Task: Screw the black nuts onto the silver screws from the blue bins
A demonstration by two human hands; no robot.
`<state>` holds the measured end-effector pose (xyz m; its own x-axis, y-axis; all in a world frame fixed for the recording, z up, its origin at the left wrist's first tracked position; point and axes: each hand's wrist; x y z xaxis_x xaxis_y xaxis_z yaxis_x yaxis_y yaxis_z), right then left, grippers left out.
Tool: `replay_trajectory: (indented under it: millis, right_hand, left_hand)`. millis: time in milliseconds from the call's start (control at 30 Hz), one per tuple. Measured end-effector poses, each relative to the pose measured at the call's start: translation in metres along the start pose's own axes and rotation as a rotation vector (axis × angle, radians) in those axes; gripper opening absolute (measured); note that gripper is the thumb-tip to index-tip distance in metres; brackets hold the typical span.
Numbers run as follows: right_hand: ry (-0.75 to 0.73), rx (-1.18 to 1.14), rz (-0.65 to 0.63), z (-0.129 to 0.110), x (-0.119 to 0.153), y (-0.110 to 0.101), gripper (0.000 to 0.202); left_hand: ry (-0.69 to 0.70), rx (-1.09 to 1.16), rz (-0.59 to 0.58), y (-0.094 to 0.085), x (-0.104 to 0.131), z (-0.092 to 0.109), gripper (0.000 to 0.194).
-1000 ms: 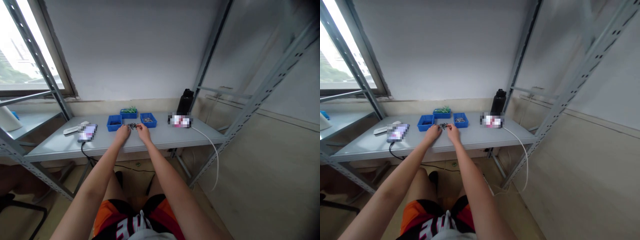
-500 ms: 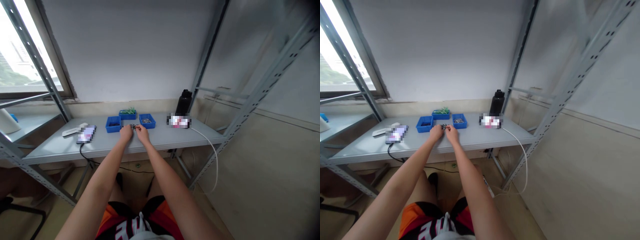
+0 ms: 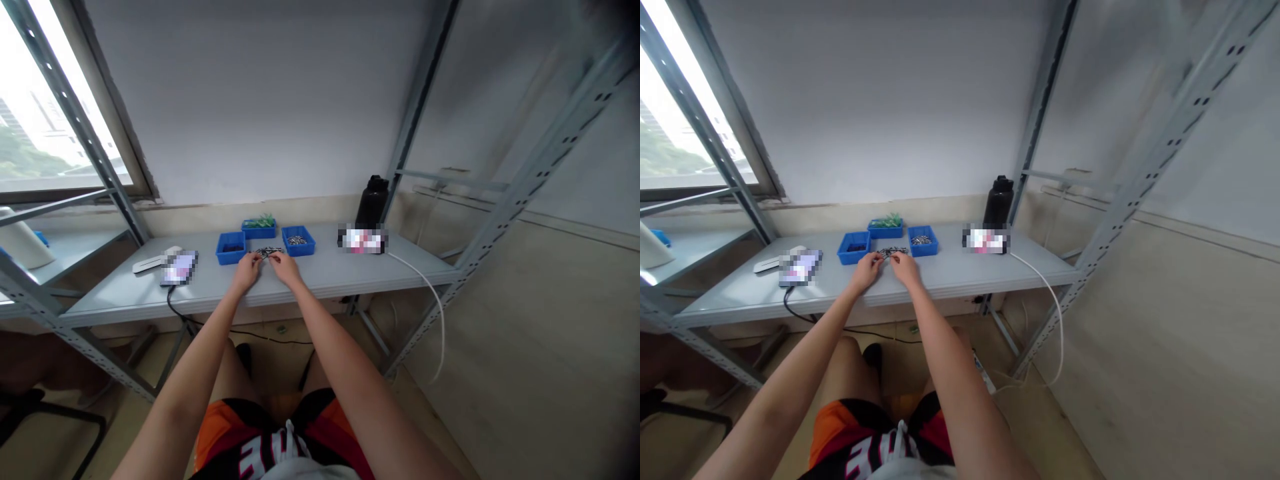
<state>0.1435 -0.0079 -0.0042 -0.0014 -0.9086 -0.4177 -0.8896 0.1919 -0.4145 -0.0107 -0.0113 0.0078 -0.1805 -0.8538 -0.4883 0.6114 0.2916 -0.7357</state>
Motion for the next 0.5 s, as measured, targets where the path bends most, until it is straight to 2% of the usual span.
replay_trajectory:
  millis: [67,200,500]
  right_hand:
    - [-0.021,0.040,-0.033,-0.0006,0.0019,0.0013,0.013]
    - [0.015,0.040,-0.007,-0.0020,0.0031,0.0015,0.015]
    - [0.011,-0.066,0.007,0.0008,0.0012,-0.0020,0.014]
  left_hand:
    - [0.004,0.006,-0.019,0.0010,-0.0002,-0.0006,0.019]
    - [0.011,0.000,-0.038,0.0010,-0.0005,0.0011,0.020]
    - [0.012,0.081,0.029,-0.0016,0.0008,0.0055,0.020]
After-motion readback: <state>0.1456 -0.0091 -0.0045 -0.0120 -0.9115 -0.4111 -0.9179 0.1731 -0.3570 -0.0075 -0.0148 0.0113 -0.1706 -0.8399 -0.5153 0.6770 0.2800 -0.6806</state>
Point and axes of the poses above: each hand's wrist, its own x-axis away from the middle knuckle, its own y-axis out of the palm, z = x × y, and after that the axes turned 1 degree about -y, right-handed
